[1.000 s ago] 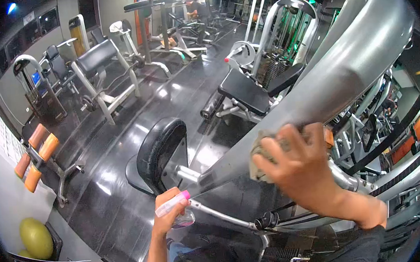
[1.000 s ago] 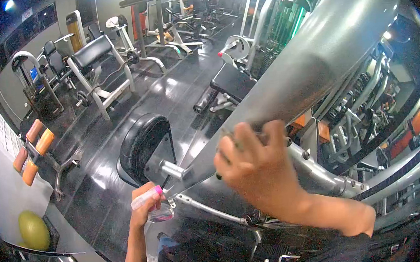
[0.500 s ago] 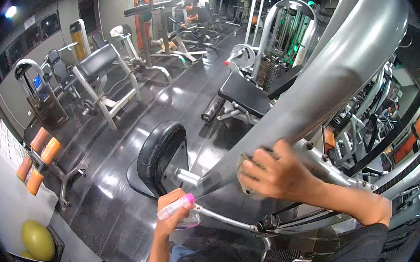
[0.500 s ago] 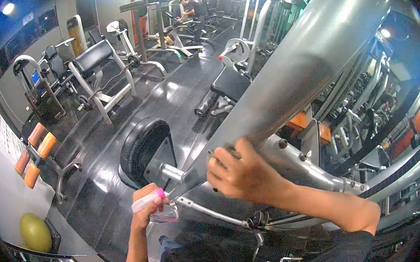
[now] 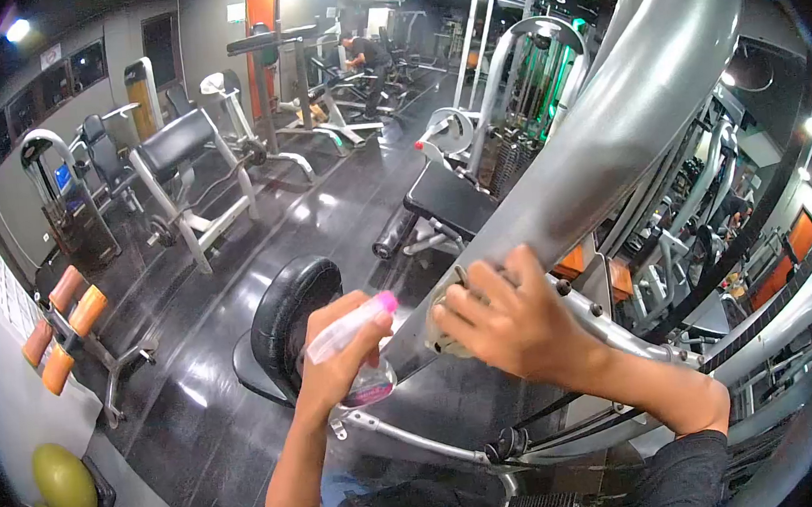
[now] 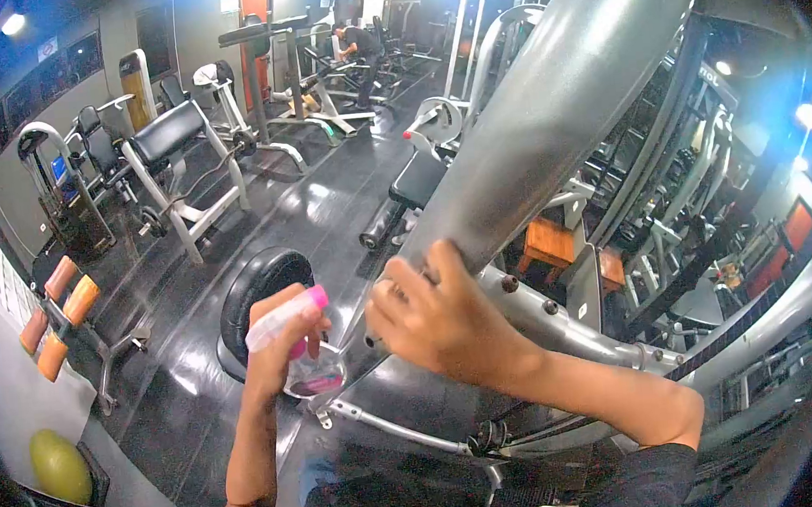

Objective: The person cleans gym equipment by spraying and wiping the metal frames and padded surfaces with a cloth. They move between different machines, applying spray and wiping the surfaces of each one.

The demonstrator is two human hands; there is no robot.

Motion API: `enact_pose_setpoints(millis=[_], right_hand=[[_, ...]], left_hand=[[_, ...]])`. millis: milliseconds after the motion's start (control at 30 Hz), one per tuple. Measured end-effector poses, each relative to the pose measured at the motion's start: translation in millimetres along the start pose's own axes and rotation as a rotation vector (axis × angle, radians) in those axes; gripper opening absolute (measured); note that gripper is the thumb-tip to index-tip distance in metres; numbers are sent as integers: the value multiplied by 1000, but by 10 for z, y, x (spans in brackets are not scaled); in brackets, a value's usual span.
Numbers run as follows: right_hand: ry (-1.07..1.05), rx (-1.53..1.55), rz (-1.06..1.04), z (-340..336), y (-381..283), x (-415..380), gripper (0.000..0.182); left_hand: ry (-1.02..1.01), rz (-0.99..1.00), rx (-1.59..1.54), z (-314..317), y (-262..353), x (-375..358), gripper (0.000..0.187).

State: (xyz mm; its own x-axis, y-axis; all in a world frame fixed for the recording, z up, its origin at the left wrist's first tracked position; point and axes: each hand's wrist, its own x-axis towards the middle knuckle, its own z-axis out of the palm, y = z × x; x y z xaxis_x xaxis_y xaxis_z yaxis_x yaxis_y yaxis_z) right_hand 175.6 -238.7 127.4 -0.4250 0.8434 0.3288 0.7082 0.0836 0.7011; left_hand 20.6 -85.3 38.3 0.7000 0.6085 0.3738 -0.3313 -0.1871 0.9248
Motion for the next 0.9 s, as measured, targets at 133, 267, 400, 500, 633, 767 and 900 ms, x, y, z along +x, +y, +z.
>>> enact_pose_setpoints(millis=[133,267,400,500,633,767,900], right_hand=[[-103,-78,108,-452,230,116,16],[-197,-110,273,-903,492,319,21],[-315,-84,305,-742,516,598,22],[-568,-102,198,-212,349,830,19],[-846,102,146,415,165,1013,19],[-1105,105,448,128,409,1197,21],[-1087,-13,643,-358,811,1259,25]], left_hand=[[-66,-32,0,96,118,238,26],[-167,-113,-140,105,32,393,24],[-153,-141,-224,59,-164,390,21],[-309,-95,-192,-143,-27,423,22],[-284,-119,-179,-432,-48,411,23],[-277,-111,-262,-598,-44,392,22],[-298,-112,-164,-658,-74,435,27]])
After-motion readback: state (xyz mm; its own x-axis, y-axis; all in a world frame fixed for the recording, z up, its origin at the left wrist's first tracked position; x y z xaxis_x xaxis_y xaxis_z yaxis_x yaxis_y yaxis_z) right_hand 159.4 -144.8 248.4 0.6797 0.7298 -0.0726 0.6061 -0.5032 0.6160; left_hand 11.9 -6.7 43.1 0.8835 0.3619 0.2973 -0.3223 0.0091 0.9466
